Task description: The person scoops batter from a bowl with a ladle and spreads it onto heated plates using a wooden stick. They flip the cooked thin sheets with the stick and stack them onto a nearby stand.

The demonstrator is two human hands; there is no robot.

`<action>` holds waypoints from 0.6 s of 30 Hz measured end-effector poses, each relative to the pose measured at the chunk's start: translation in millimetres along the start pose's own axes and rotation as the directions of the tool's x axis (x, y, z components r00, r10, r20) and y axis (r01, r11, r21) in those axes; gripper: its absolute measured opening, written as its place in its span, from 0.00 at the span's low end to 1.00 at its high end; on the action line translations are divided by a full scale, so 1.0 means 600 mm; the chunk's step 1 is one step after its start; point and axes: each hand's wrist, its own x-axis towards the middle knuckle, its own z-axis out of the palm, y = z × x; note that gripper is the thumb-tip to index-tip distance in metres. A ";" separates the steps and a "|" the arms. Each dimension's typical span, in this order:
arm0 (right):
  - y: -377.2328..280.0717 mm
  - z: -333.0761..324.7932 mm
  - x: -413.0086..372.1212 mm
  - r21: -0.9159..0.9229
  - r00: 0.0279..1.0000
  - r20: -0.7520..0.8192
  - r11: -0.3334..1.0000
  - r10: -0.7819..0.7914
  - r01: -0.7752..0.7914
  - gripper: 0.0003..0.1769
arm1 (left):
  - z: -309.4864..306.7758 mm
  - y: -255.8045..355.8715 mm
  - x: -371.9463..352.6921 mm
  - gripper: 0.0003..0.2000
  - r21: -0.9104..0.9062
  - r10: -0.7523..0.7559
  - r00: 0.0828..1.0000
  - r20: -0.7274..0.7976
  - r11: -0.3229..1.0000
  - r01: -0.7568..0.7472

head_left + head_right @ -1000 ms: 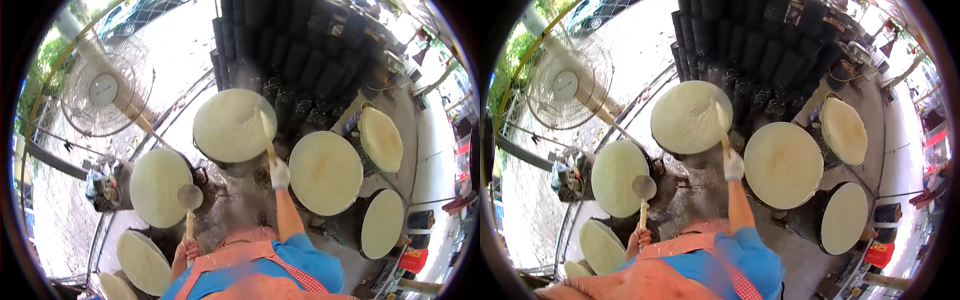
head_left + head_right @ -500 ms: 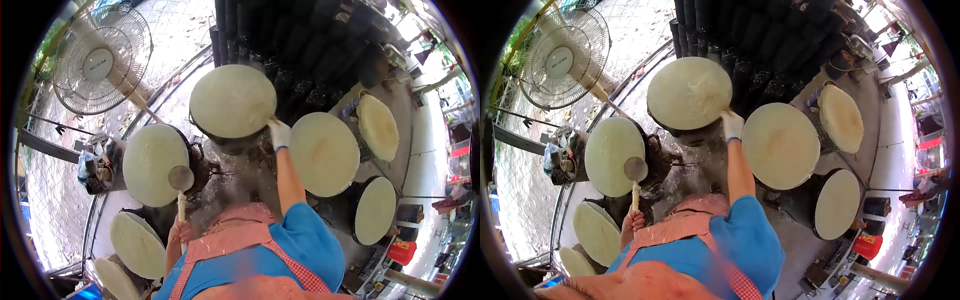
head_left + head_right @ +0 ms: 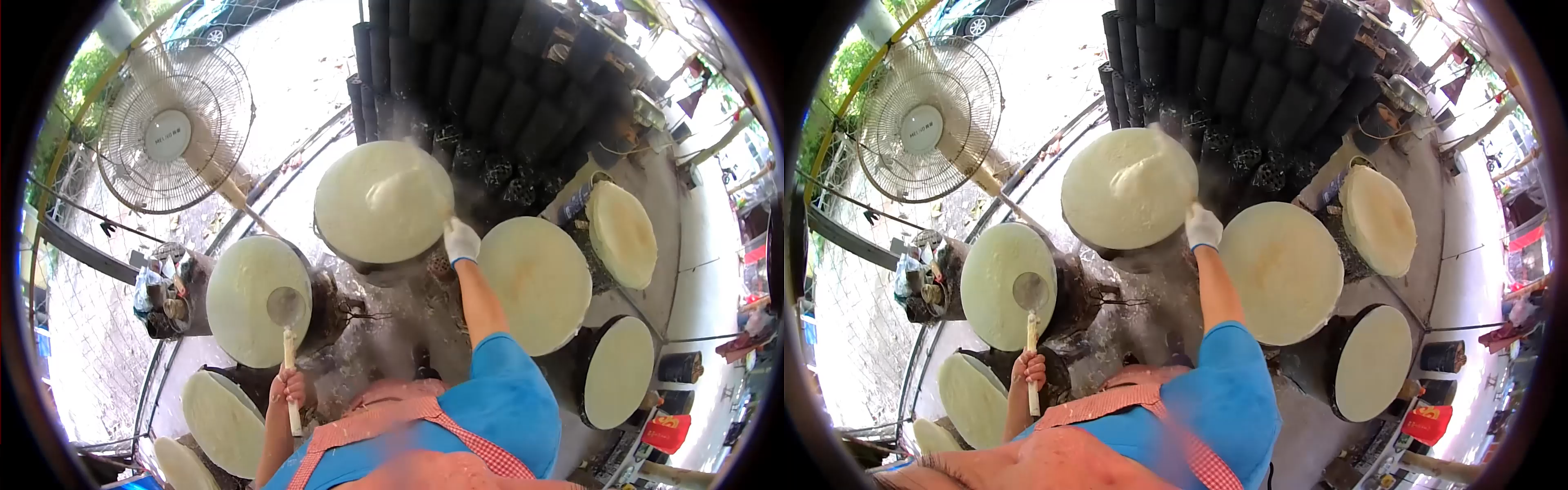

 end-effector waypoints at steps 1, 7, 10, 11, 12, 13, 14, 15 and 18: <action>-0.007 0.003 -0.003 -0.108 0.989 0.089 0.986 -0.121 0.131 0.13 | -0.004 0.020 0.016 0.21 0.022 -0.018 1.000 -0.009 1.000 0.018; 0.044 -0.053 -0.052 0.004 0.985 0.076 0.988 -0.157 0.157 0.15 | 0.074 0.093 0.155 0.18 0.299 0.142 0.988 -0.068 0.947 -0.116; 0.034 -0.039 -0.107 -0.087 0.985 0.069 0.982 -0.160 0.166 0.17 | 0.166 0.083 0.242 0.11 0.413 0.184 0.979 -0.084 0.901 -0.134; 0.019 -0.063 -0.123 -0.083 0.974 0.132 0.977 -0.184 0.195 0.17 | 0.192 0.071 0.267 0.08 0.529 0.241 0.967 -0.082 0.833 -0.163; 0.035 -0.066 -0.127 -0.045 0.974 0.118 0.979 -0.195 0.201 0.16 | 0.209 0.053 0.289 0.07 0.517 0.303 0.952 -0.047 0.823 -0.236; 0.051 -0.067 -0.129 -0.005 0.973 0.103 0.978 -0.206 0.208 0.16 | 0.221 0.034 0.308 0.06 0.501 0.365 0.931 -0.013 0.808 -0.309; 0.052 -0.062 -0.140 -0.042 0.987 0.100 0.991 -0.125 0.129 0.15 | 0.235 0.018 0.321 0.06 0.574 0.384 0.923 -0.007 0.757 -0.311; 0.056 -0.061 -0.151 -0.082 0.995 0.087 0.995 -0.043 0.050 0.15 | 0.248 0.003 0.336 0.06 0.643 0.398 0.917 0.006 0.701 -0.308; 0.043 -0.048 -0.220 -0.199 0.993 0.081 0.975 -0.087 0.102 0.16 | 0.245 -0.033 0.411 0.09 0.803 0.512 0.859 -0.011 0.516 -0.297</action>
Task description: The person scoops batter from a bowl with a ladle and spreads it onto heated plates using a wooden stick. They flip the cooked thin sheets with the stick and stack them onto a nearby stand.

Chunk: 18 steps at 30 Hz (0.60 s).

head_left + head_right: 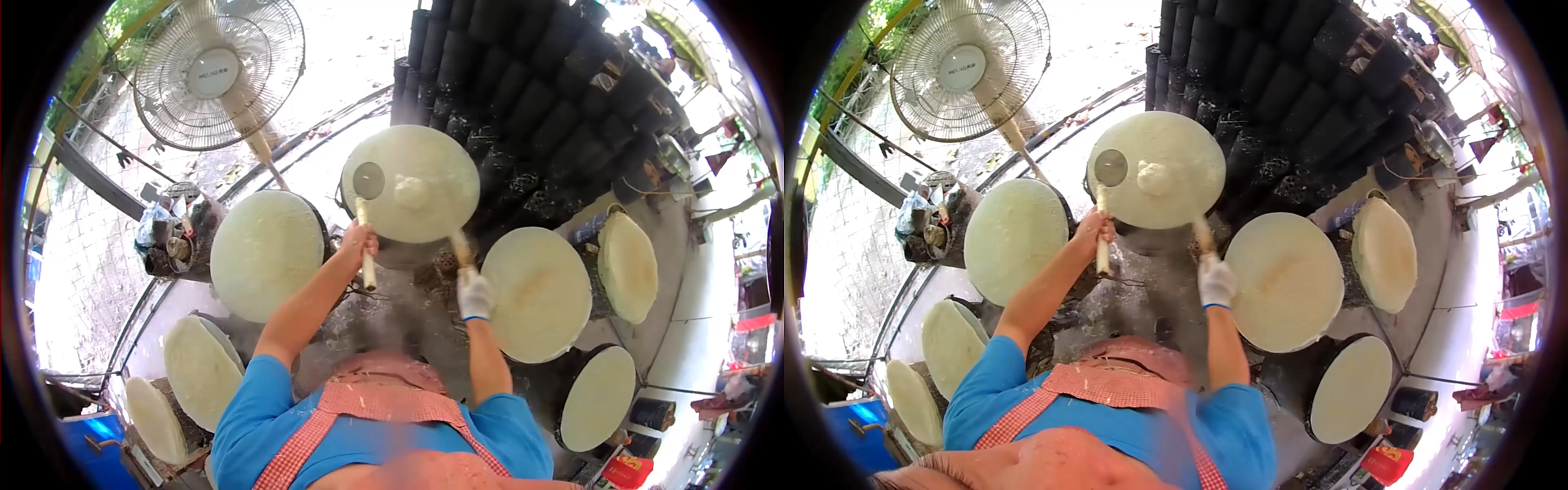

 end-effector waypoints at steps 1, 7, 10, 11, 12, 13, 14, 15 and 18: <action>-0.023 0.013 -0.022 -0.022 0.995 -0.064 0.996 -0.082 0.081 0.15 | 0.021 -0.022 0.008 0.08 0.171 0.089 0.996 -0.025 0.982 -0.083; -0.083 -0.046 -0.082 0.231 0.981 -0.182 0.968 -0.061 0.103 0.12 | -0.059 -0.017 -0.115 0.05 -0.140 0.057 0.925 0.376 0.990 -0.004; -0.066 -0.033 -0.105 0.203 0.890 -0.386 0.918 -0.244 0.340 0.16 | -0.123 -0.034 -0.185 0.04 -0.021 -0.183 0.973 0.139 0.982 0.187; -0.071 -0.035 -0.115 0.158 0.875 -0.402 0.921 -0.270 0.356 0.19 | -0.159 -0.056 -0.173 0.04 -0.171 -0.298 0.924 0.238 0.924 0.342; -0.083 -0.057 -0.123 0.133 0.902 -0.353 0.941 -0.247 0.310 0.22 | -0.150 -0.056 -0.176 0.05 -0.180 -0.322 0.914 0.246 0.912 0.369; -0.087 -0.053 -0.127 0.198 0.908 -0.352 0.930 -0.228 0.311 0.22 | -0.128 -0.052 -0.194 0.13 -0.197 -0.364 0.898 0.247 0.888 0.414; -0.090 -0.050 -0.130 0.263 0.912 -0.349 0.912 -0.215 0.315 0.21 | -0.134 -0.056 -0.191 0.11 -0.382 -0.451 0.822 0.348 0.732 0.564; -0.089 -0.050 -0.135 0.331 0.918 -0.339 0.888 -0.205 0.320 0.21 | -0.143 -0.064 -0.197 0.10 -0.523 -0.488 0.735 0.471 0.517 0.678; -0.079 -0.052 -0.134 0.486 0.955 -0.152 0.822 -0.254 0.296 0.23 | -0.137 -0.083 -0.254 0.11 -0.583 -0.336 0.792 0.509 0.542 0.605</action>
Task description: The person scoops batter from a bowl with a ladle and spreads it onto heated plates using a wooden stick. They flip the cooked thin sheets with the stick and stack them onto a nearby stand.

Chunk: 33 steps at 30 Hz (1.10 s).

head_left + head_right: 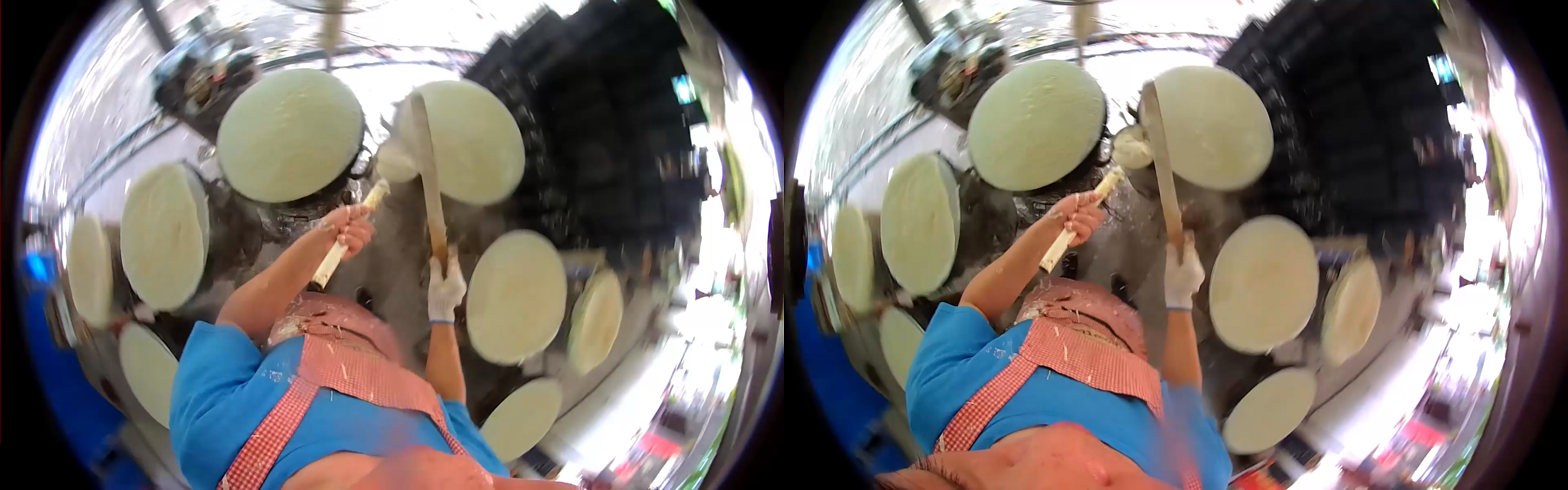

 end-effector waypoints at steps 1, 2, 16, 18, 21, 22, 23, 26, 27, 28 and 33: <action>0.005 -0.008 0.002 0.049 0.997 0.077 0.999 -0.015 0.011 0.24 | -0.016 -0.018 -0.012 0.09 -0.006 0.042 0.998 0.042 0.999 -0.042; -0.019 -0.033 0.010 0.017 0.982 0.150 0.993 0.116 -0.120 0.24 | -0.041 -0.040 -0.020 0.08 0.048 0.097 0.992 0.085 0.994 -0.101; -0.266 0.200 -0.047 0.392 0.581 0.776 0.909 -0.246 -0.140 0.20 | -0.563 -0.415 -0.259 0.11 -0.111 0.742 0.609 -0.282 0.605 -0.789; -0.322 0.259 -0.078 0.346 0.487 0.840 0.928 -0.239 -0.141 0.18 | -0.603 -0.464 -0.297 0.12 -0.246 0.781 0.585 -0.219 0.536 -0.808; -0.420 0.329 -0.132 0.393 0.442 0.862 0.878 -0.248 -0.273 0.16 | -0.629 -0.537 -0.362 0.15 -0.472 0.830 0.550 -0.092 0.450 -0.758; -0.455 0.355 -0.140 0.422 0.481 0.834 0.874 -0.270 -0.240 0.15 | -0.633 -0.560 -0.375 0.16 -0.544 0.844 0.534 -0.050 0.426 -0.723; -0.487 0.379 -0.144 0.444 0.511 0.808 0.874 -0.293 -0.200 0.14 | -0.637 -0.584 -0.385 0.17 -0.609 0.854 0.520 -0.010 0.407 -0.681; -0.596 0.433 -0.142 0.381 0.557 0.793 0.914 -0.247 -0.138 0.15 | -0.640 -0.640 -0.397 0.19 -0.743 0.884 0.464 0.062 0.351 -0.569; -0.608 0.490 -0.140 0.382 0.589 0.770 0.917 -0.246 -0.115 0.15 | -0.640 -0.654 -0.398 0.20 -0.770 0.893 0.444 0.070 0.332 -0.545; -0.615 0.550 -0.137 0.391 0.625 0.749 0.909 -0.222 -0.146 0.16 | -0.638 -0.665 -0.397 0.21 -0.789 0.903 0.424 0.070 0.310 -0.530; -0.681 0.672 -0.111 0.235 0.660 0.704 0.963 -0.262 0.131 0.27 | -0.623 -0.688 -0.362 0.22 -0.842 0.949 0.306 0.076 0.225 -0.490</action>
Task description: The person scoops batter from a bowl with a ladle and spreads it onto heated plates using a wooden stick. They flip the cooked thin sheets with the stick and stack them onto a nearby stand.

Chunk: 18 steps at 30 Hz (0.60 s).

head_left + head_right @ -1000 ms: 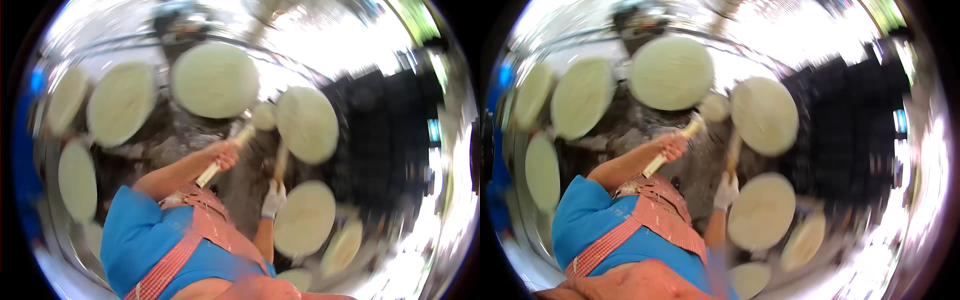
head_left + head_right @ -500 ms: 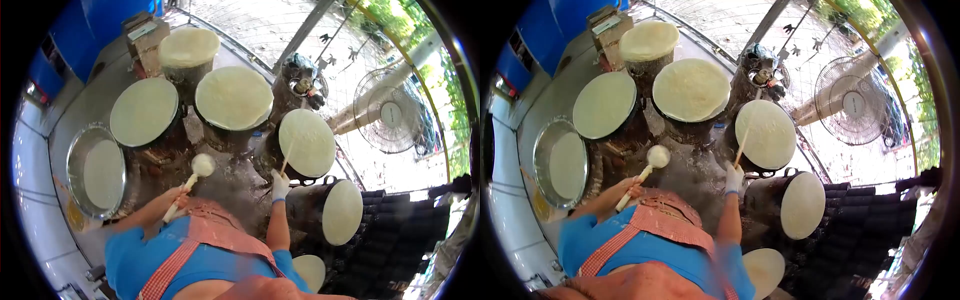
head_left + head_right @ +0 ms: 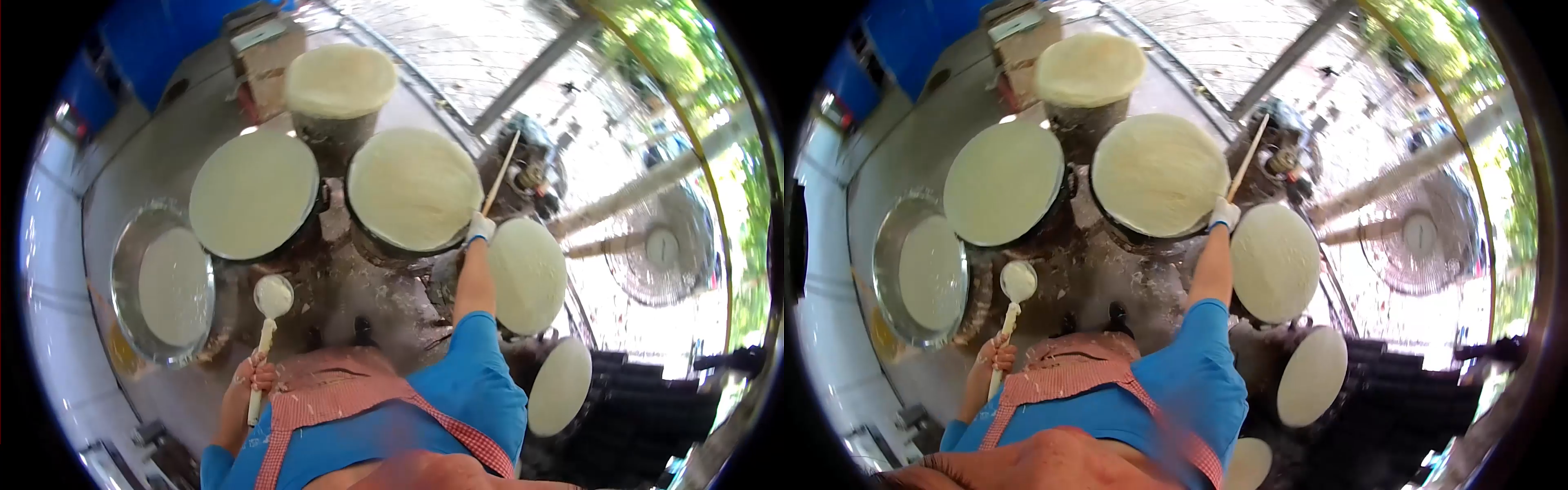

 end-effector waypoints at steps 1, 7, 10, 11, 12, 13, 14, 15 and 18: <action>0.018 0.027 0.039 0.013 0.997 0.071 1.000 -0.010 0.009 0.24 | -0.009 -0.010 0.005 0.22 -0.087 0.068 0.997 0.036 0.994 -0.064; -0.078 -0.027 -0.057 -0.127 0.960 0.018 0.952 -0.278 0.278 0.19 | 0.001 -0.048 0.010 0.20 -0.108 0.277 0.961 0.004 0.955 -0.275; -0.140 -0.060 -0.148 -0.198 0.901 -0.138 0.902 -0.412 0.383 0.17 | -0.017 -0.022 -0.015 0.19 -0.085 0.262 0.965 -0.014 0.961 -0.262; -0.159 -0.069 -0.185 -0.254 0.844 -0.221 0.865 -0.488 0.434 0.17 | -0.014 -0.012 -0.027 0.18 -0.059 0.281 0.959 -0.039 0.957 -0.283; -0.183 -0.081 -0.224 -0.255 0.803 -0.262 0.841 -0.535 0.477 0.17 | -0.008 -0.005 -0.038 0.17 -0.034 0.300 0.952 -0.061 0.953 -0.302; -0.211 -0.092 -0.263 -0.259 0.757 -0.302 0.814 -0.579 0.519 0.16 | -0.004 0.002 -0.051 0.16 -0.008 0.320 0.944 -0.083 0.947 -0.322; -0.238 -0.106 -0.292 -0.266 0.708 -0.340 0.785 -0.619 0.559 0.16 | -0.007 0.011 -0.066 0.15 0.002 0.315 0.947 -0.063 0.949 -0.316; -0.266 -0.118 -0.309 -0.279 0.696 -0.330 0.770 -0.638 0.574 0.16 | -0.010 0.021 -0.080 0.14 0.013 0.311 0.950 -0.041 0.951 -0.310; -0.388 -0.160 -0.345 -0.288 0.669 -0.280 0.725 -0.688 0.626 0.17 | 0.014 0.036 -0.114 0.13 -0.008 0.327 0.943 -0.053 0.945 -0.328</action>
